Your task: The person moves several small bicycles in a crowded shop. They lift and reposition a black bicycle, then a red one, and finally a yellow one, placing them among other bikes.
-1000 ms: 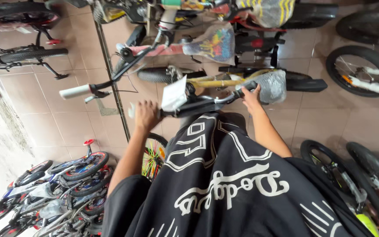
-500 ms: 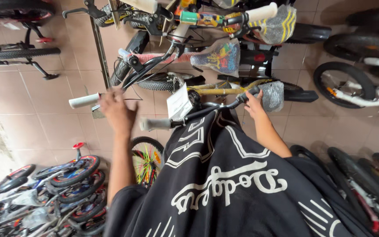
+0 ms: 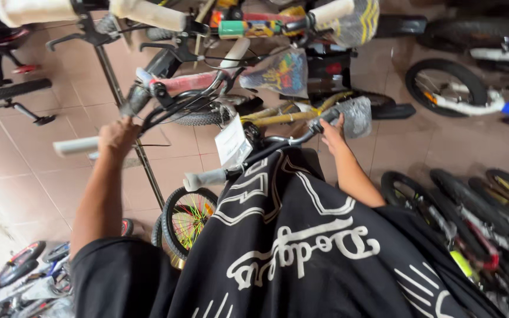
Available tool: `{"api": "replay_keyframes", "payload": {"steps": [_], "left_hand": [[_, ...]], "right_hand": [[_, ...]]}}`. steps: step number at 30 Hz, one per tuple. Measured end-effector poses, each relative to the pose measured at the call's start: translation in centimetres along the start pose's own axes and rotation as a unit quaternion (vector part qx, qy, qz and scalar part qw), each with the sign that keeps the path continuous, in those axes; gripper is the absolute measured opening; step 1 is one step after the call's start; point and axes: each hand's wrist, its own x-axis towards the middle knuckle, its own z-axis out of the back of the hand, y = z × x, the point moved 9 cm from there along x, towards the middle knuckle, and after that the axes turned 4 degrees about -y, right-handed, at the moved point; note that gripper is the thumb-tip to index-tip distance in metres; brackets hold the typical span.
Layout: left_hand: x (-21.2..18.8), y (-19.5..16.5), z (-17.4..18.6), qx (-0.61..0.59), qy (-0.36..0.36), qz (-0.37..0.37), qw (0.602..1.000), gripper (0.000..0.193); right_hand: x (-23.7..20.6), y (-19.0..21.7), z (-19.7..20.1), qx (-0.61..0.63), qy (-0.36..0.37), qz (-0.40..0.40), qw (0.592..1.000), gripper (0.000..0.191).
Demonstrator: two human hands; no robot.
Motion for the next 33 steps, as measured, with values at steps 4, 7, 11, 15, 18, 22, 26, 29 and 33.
{"api": "replay_keyframes", "payload": {"steps": [4, 7, 11, 15, 18, 22, 26, 29, 33], "left_hand": [[1.1, 2.0, 2.5, 0.064, 0.014, -0.006, 0.998, 0.026], [2.0, 2.6, 3.8, 0.104, 0.006, -0.012, 0.995, 0.025], [2.7, 2.7, 4.1, 0.090, -0.011, 0.027, 0.995, 0.033], [2.3, 1.4, 2.7, 0.093, -0.019, 0.010, 0.995, 0.027], [1.6, 1.0, 1.6, 0.104, -0.032, 0.012, 0.994, 0.021], [0.3, 1.2, 2.1, 0.107, -0.131, 0.052, 0.984, 0.019], [-1.6, 1.3, 2.3, 0.112, -0.175, 0.117, 0.971, 0.018], [-4.2, 0.6, 3.9, 0.017, -0.294, 0.176, 0.939, 0.015], [-6.9, -2.1, 3.9, -0.194, -0.374, 0.189, 0.887, 0.027]], "right_hand": [[0.5, -0.9, 0.5, -0.013, -0.014, -0.011, 1.000, 0.107], [0.2, -1.1, 0.5, 0.006, -0.004, -0.008, 1.000, 0.107], [-0.4, -0.7, 0.2, 0.025, 0.000, 0.001, 1.000, 0.107], [-1.3, 0.1, -0.1, 0.021, -0.005, 0.010, 1.000, 0.107], [-1.8, 0.1, -0.2, 0.011, 0.007, 0.016, 1.000, 0.108], [-2.6, -0.8, -0.1, -0.027, 0.016, 0.024, 0.999, 0.103], [-4.1, -1.5, -0.6, -0.099, 0.030, 0.092, 0.990, 0.095], [-6.0, -1.4, -0.4, -0.152, 0.011, 0.218, 0.964, 0.087], [-7.3, -5.5, 0.6, -0.139, 0.040, 0.195, 0.970, 0.085]]}}
